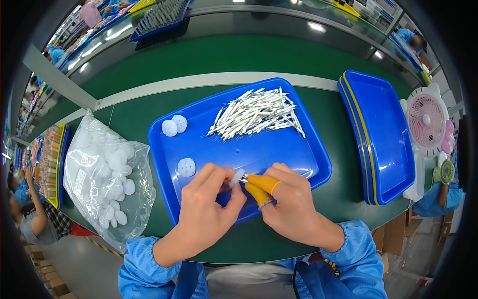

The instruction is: The person inserts white sticks into small white plastic caps at a factory assembly line. They repeatedly pick up a cap and a stick, insert the stick into the cap, and place the assembled unit into a blue tray. The person also refills the cap supply from a plastic bag during the process.

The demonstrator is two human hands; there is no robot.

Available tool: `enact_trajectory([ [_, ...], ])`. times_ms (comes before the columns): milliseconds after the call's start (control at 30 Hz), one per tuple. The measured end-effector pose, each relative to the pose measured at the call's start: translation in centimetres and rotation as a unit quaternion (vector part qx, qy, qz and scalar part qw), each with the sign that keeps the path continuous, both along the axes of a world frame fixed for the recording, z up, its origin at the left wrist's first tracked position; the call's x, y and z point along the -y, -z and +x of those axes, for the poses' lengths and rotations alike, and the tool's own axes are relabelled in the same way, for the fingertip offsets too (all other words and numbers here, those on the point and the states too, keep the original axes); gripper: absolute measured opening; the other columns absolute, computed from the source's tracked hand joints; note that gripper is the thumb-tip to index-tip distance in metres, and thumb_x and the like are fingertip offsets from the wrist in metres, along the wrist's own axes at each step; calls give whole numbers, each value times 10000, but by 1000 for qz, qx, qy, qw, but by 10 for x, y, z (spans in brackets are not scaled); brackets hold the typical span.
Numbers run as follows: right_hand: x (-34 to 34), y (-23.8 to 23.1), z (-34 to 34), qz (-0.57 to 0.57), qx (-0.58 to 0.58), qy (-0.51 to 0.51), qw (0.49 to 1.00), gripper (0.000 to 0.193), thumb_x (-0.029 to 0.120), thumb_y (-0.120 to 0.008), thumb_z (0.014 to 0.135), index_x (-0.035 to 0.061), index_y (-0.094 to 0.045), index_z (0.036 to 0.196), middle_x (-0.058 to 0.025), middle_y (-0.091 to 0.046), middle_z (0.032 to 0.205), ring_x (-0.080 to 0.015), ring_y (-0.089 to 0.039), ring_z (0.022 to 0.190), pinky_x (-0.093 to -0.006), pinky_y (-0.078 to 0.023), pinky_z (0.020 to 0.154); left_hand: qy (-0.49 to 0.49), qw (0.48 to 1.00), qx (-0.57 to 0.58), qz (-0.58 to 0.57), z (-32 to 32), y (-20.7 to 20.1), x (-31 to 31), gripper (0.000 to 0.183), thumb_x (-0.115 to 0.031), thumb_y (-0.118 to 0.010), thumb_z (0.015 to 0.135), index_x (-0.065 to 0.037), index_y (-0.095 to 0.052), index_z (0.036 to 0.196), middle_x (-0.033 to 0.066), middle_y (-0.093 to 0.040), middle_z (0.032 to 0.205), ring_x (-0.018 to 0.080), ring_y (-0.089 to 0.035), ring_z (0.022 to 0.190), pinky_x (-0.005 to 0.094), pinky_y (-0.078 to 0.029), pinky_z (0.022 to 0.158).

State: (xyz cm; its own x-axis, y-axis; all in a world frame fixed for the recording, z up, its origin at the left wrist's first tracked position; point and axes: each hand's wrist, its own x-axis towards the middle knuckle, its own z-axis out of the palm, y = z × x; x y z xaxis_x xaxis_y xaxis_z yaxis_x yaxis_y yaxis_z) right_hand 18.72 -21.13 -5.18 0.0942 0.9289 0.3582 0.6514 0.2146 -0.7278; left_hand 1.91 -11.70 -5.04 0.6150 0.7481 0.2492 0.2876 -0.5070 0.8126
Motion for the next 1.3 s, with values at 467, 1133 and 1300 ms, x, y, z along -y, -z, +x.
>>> enact_trajectory([
  [467, -39, -15, 80, -43, 314, 186, 930, 219, -106, -703, 749, -84, -755, 961, -185, -632, 1049, -356, -562, 998, -436, -480, 883, -63, 998, 13, -18, -1, -1, -14, 127, 69, -715, 924, 51, -728, 1049, 122, -662, 1041, 215, -740, 905, 336, -678, 783],
  [1133, 0, -32, 38, -74, 83, -29, 993, 361, -78, -699, 761, -34, -730, 1118, -138, -671, 988, -327, -595, 982, -431, -447, 852, 15, 995, 11, -95, -4, -9, -15, 160, 17, -754, 927, 42, -722, 1082, 138, -669, 994, 206, -714, 879, 321, -670, 718],
  [1300, 0, -30, 26, -91, 44, -85, 991, 453, -83, -689, 737, -54, -738, 1186, -127, -583, 955, -311, -560, 933, -413, -434, 808, 33, 996, 20, -78, -2, -9, -13, 175, 34, -740, 928, 40, -720, 1102, 141, -646, 1010, 216, -710, 889, 323, -672, 724],
])
